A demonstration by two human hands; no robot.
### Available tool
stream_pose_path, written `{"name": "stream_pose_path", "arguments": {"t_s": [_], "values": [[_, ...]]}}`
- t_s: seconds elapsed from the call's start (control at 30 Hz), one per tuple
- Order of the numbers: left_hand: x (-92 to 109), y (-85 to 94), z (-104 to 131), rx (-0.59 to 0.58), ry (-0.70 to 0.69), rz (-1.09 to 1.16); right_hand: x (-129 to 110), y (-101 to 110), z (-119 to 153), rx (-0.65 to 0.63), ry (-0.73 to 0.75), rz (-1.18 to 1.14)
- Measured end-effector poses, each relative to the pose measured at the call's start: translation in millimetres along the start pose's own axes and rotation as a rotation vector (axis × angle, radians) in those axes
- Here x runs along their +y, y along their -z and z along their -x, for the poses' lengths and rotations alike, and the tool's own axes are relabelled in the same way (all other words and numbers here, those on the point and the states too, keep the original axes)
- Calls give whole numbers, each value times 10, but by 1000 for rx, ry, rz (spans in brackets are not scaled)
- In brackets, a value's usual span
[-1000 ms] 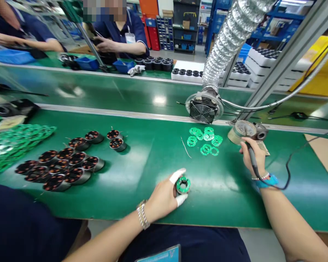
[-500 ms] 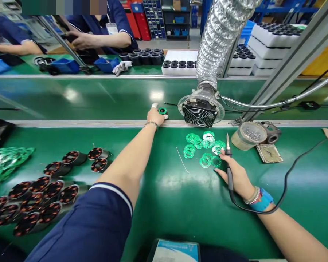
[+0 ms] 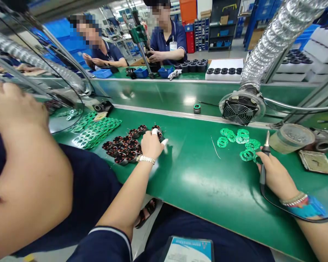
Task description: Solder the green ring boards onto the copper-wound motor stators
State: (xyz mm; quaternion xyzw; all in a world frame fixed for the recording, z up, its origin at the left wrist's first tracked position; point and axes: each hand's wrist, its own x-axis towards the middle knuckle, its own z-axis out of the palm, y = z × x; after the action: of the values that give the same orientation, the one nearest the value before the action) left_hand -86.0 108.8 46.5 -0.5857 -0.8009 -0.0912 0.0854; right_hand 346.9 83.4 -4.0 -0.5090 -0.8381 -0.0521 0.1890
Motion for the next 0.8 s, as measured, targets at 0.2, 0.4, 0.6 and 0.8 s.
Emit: {"name": "stream_pose_path", "arguments": {"t_s": [0.2, 0.4, 0.6, 0.8], "values": [[-120, -181, -113, -130, -20, 63, -296, 156, 139, -30, -40, -7], [290, -32, 754, -149, -536, 288, -975, 166, 442, 4, -8, -414], [393, 120, 1638, -246, -610, 557, -1342, 129, 531, -70, 67, -559], [236, -30, 1378, -455, -716, 784, -1540, 255, 477, -9, 22, -633]]}}
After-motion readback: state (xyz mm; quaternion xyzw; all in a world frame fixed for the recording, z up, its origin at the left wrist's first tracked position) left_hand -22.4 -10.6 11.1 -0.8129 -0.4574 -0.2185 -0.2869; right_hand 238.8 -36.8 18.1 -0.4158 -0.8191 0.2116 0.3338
